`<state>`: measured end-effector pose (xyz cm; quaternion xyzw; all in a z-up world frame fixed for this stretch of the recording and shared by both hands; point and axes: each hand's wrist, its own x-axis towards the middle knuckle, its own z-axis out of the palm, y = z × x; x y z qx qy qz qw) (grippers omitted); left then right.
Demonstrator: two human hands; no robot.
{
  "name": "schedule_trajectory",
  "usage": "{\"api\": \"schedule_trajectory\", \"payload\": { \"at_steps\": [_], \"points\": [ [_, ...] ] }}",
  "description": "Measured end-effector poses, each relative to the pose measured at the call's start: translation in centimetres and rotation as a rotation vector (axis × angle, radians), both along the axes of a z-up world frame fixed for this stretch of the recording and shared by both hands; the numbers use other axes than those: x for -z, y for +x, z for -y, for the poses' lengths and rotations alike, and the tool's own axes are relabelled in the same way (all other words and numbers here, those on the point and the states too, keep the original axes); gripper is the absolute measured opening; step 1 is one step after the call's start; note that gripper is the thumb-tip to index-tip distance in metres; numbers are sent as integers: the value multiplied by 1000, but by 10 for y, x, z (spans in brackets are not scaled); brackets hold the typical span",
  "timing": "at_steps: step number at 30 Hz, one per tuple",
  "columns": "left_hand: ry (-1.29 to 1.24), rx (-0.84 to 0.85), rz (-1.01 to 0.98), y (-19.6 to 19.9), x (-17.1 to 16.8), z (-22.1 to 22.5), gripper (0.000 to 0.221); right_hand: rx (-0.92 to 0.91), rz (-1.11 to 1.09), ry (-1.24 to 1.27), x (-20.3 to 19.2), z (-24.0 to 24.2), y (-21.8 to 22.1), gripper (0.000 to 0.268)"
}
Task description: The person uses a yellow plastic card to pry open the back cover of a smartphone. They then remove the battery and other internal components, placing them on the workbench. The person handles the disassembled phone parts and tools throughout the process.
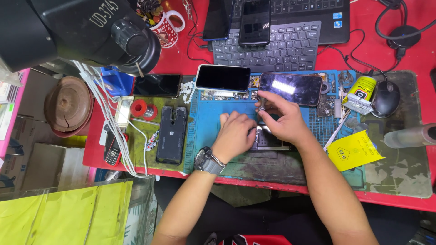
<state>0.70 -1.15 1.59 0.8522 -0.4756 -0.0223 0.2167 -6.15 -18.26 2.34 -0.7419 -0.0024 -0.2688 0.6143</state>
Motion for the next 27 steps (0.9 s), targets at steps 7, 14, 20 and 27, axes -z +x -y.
{"api": "schedule_trajectory", "payload": {
  "at_steps": [7, 14, 20, 27],
  "points": [
    [168, 72, 53, 13, 2, 6, 11, -31, -38, 15, 0, 0, -3, 51],
    [117, 40, -236, 18, -6, -4, 16, -93, -60, -67, -4, -4, -6, 46],
    [82, 38, -216, 18, 3, -7, 16, -73, -42, -82, -2, -4, -7, 45],
    [53, 32, -197, 18, 10, -7, 16, -96, -52, -98, -8, -4, -7, 45]
  ]
}}
